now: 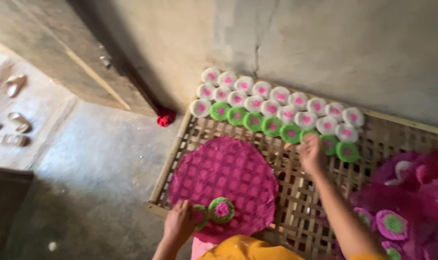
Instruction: The person is arranging small green, white, and pink circular decorative items into patterns onto larger pink paper bases on a wooden lattice rack.
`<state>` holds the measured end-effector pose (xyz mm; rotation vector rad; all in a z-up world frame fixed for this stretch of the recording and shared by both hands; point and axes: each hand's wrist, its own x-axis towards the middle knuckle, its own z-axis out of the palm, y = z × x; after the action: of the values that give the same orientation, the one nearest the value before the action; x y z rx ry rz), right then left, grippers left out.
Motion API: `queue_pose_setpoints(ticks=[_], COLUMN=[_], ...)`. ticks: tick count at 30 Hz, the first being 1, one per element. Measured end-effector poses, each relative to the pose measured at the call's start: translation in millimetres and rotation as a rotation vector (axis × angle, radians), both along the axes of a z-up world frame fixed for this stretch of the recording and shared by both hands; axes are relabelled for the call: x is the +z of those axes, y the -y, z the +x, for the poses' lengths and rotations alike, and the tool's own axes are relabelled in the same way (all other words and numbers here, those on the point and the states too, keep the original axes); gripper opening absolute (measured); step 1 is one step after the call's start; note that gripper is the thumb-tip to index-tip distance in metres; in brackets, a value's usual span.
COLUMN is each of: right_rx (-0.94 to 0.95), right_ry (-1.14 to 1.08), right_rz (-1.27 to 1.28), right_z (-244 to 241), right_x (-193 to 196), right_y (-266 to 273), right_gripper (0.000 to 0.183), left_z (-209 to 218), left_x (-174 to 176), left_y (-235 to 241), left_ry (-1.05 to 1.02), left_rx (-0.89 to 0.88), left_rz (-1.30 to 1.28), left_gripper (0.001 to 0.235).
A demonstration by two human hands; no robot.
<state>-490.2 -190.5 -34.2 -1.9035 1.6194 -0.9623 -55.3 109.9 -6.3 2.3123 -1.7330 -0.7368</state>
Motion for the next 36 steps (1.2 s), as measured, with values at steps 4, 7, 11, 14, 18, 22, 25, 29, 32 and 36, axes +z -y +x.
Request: queue_pose_setpoints(ticks=[4, 7, 11, 14, 18, 22, 25, 29, 32, 36], right_rx=[0.688, 0.560, 0.389, 0.369, 0.244, 0.255, 0.332, 0.336, 0.294, 0.255], right_ry=[0.508, 0.934, 1.108, 0.736, 0.639, 0.545, 0.622, 0.188, -0.161, -0.409], right_rz=[1.032, 1.451, 1.427, 1.161, 1.104, 0.801, 0.737, 0.517, 0.222, -0.319], right_z=[131, 195, 246, 264, 259, 298, 347, 382, 392, 389], right_x=[9, 21, 12, 1, 11, 10, -9, -36, -38, -13], right_y=[-140, -201, -188, -150, -85, -6, 41, 60, 56, 41], right_gripper=[0.032, 0.039, 0.030, 0.034, 0.045, 0.049, 0.047, 0.044, 0.043, 0.072], left_z=[-12, -12, -1, 21, 60, 76, 75, 75, 84, 88], left_x=[19, 32, 44, 49, 42, 24, 18, 18, 15, -7], left_y=[5, 22, 43, 52, 53, 49, 56, 62, 69, 75], left_ry=[-0.514, -0.678, -0.815, -0.375, -0.048, -0.173, -0.228, -0.073, 0.014, -0.037], left_rx=[0.222, 0.267, 0.215, 0.235, 0.288, 0.359, 0.350, 0.303, 0.267, 0.234], left_rz=[-0.035, -0.140, -0.259, -0.557, -0.437, -0.226, -0.075, -0.223, -0.340, -0.339], left_gripper=[0.040, 0.032, 0.029, 0.035, 0.060, 0.053, 0.060, 0.063, 0.064, 0.039])
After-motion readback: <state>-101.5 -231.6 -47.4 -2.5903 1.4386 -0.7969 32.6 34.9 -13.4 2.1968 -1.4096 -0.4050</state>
